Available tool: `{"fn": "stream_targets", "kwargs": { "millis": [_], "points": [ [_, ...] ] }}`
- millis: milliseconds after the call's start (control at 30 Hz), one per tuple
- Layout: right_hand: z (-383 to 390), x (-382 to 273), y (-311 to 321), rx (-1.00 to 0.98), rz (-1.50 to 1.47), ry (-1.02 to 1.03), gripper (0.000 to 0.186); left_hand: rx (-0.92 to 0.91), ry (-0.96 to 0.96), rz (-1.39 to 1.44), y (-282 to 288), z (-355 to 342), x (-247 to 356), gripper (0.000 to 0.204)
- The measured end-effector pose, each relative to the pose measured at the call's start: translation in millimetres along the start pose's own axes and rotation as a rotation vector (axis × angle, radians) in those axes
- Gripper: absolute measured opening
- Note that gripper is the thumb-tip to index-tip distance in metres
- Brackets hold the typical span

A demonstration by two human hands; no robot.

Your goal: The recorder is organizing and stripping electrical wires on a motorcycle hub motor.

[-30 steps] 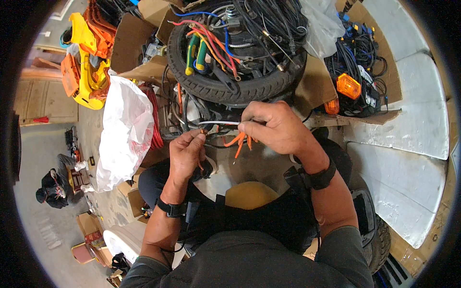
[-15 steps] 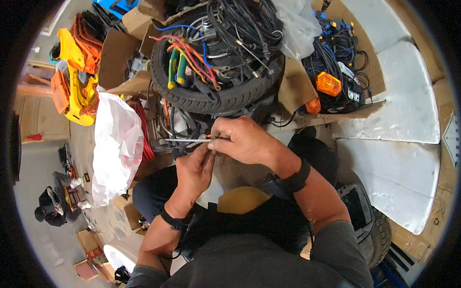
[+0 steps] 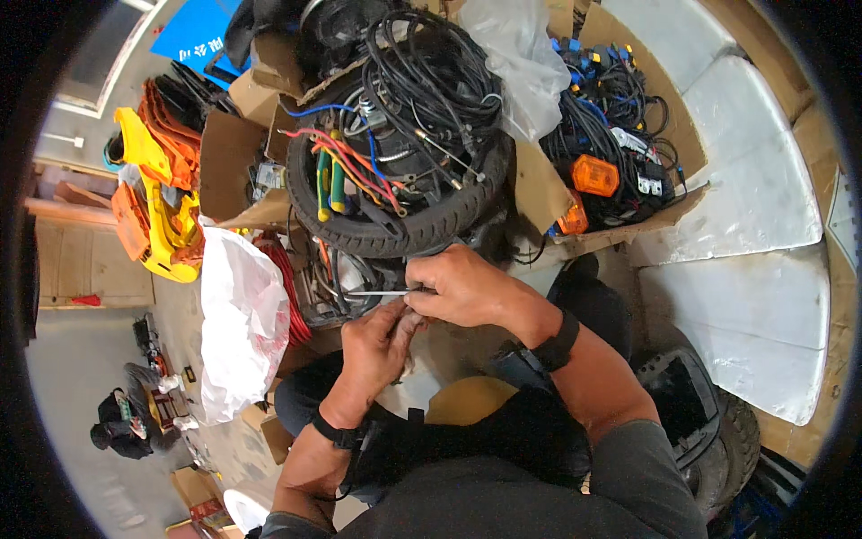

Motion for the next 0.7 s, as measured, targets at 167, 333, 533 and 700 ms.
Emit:
{"fn": "stream_targets", "kwargs": {
  "millis": [167, 333, 533, 700],
  "points": [
    [1.4, 10.8, 7.5, -0.019, -0.081, -0.082, 0.017, 0.283, -0.088, -0.143, 74.8, -32.5, 1.5, 0.010],
    [2.9, 11.1, 7.6, 0.004, 0.046, 0.010, 0.018, 0.313, -0.348, -0.491, 109.2, -107.8, 19.4, 0.020],
    [2.4, 17.8, 7.2, -0.019, -0.003, -0.066, 0.022, 0.010, -0.424, -0.803, 79.9, -164.5, 3.0, 0.031],
    [1.9, 17.7, 16.0, 0.004, 0.025, -0.020, 0.023, -0.032, -0.489, -0.855, 75.5, -174.3, -1.2, 0.030]
  ]
}}
Point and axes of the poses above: each hand's wrist, its own z-axis away from the middle knuckle, its own y-axis out of the back of the hand, x = y × z, the point moved 10 cm from there along -z, towards the middle knuckle, and after that the axes turned 5 degrees about -x, right-handed, at the moved point
